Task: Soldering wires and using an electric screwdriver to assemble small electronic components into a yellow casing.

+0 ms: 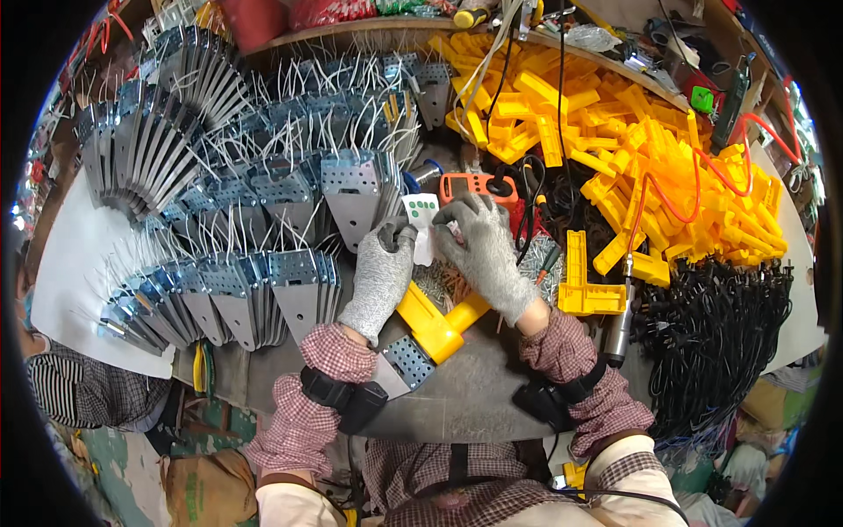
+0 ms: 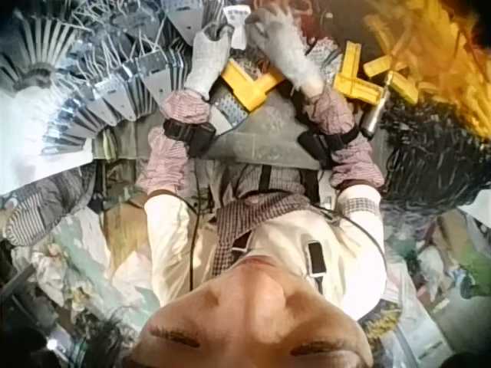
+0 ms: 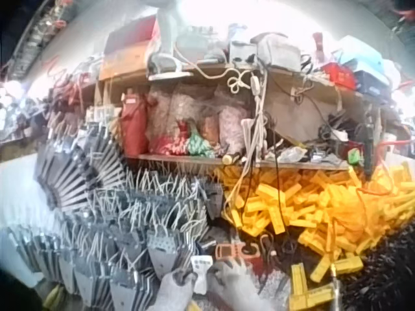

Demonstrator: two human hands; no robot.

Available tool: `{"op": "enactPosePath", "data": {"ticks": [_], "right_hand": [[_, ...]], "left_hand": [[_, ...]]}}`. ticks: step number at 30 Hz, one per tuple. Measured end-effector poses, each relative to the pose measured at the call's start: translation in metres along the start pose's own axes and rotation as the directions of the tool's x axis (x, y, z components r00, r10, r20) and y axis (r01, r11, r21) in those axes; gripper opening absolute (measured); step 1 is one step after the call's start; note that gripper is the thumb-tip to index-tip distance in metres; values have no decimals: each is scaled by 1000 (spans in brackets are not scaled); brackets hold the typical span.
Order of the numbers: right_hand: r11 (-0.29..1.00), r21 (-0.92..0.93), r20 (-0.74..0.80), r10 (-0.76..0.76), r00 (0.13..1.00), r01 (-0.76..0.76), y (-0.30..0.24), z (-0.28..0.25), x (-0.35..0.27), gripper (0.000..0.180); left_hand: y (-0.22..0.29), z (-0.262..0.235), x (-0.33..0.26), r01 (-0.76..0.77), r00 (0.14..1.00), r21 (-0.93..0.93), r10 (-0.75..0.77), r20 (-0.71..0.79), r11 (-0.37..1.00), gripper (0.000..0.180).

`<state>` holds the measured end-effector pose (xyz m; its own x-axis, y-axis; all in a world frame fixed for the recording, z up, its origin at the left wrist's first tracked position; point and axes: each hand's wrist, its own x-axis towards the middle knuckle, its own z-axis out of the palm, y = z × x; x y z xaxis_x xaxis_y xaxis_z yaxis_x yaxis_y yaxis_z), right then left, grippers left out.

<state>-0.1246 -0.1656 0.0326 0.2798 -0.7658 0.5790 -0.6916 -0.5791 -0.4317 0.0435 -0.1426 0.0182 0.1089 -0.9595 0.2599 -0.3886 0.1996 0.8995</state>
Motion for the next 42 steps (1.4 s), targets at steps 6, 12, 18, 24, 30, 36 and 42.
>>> {"op": "enactPosePath", "data": {"ticks": [6,12,18,24,30,36,42], "right_hand": [[976,-137,-15,-176,984,172,-9,6,-6,23],[993,-85,18,-80,997,81,-13,3,2,22],[993,101,22,67,998,-68,2,19,8,17],[987,-134,-6,-94,996,92,-3,16,-2,20],[994,-83,4,-69,998,69,-4,10,2,19],[916,340,60,205,977,-213,10,28,8,16],[988,-64,308,-112,945,138,-7,8,-40,18]], "left_hand": [[1,-3,-19,-177,983,202,182,-9,963,20],[-4,-3,-14,-397,896,478,443,19,784,21],[-4,7,3,-62,998,132,66,-25,989,18],[-2,6,-8,-183,981,304,196,-12,935,21],[2,3,-8,-294,953,487,294,80,822,21],[-1,2,-1,13,1000,193,-14,3,981,28],[6,-62,-166,-415,889,540,199,412,732,80]]}}
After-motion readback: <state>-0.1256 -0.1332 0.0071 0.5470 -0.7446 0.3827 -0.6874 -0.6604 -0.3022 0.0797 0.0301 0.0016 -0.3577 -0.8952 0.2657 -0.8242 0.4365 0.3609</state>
